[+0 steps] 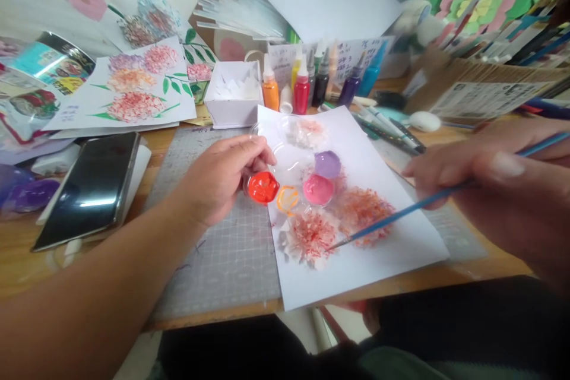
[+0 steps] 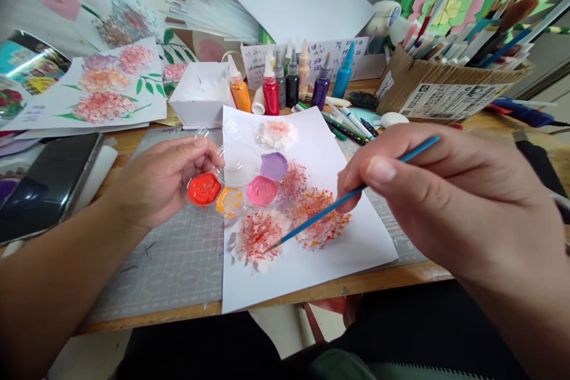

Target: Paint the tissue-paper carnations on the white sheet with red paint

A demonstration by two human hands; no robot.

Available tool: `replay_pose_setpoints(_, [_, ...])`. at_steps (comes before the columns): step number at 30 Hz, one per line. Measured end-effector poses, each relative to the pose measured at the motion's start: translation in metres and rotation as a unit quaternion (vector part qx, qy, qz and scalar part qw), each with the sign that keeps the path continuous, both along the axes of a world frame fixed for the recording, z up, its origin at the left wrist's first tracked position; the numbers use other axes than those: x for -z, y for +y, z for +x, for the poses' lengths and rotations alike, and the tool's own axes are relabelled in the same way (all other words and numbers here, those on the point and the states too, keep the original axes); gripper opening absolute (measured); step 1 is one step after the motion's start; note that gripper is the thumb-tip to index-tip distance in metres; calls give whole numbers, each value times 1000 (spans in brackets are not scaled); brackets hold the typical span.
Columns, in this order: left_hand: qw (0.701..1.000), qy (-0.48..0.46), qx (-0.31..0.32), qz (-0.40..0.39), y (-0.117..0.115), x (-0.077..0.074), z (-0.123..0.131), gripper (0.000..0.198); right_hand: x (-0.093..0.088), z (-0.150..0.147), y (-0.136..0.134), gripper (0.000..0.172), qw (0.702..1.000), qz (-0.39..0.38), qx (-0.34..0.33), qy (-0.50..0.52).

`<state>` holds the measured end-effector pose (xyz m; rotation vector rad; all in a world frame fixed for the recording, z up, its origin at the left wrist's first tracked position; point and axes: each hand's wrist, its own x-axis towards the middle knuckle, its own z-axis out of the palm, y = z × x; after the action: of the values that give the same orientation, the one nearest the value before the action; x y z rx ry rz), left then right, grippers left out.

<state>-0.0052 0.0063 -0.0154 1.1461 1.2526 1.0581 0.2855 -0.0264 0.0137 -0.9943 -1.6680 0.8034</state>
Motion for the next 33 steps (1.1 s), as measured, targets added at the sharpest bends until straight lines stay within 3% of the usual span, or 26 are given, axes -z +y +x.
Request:
replay_pose_setpoints(3, [1000,-2,2,6,0,0,0,26,-1,-5,-4,15,998,-26,-14,-59])
replay_pose_setpoints(8, [1000,-1,0,10,-1,-2,1,27,-3,-10,-6,17,991,5,-36,-131])
replay_pose_setpoints(15, [1000,-3,3,6,0,-2,2,27,-1,-1,-2,13,996,-23,-26,-76])
replay_pose_setpoints(21, [1000,2,-2,7,0,-2,3,26,-2,-7,-3,13,987,9,-80,-141])
replay_pose_setpoints(27, [1000,9,-2,12,0,-1,3,28,-2,-3,-2,17,990,13,-43,-135])
replay_pose_setpoints(33, [1000,19,-9,8,0,-3,4,28,-1,-8,-5,13,982,23,-105,-157])
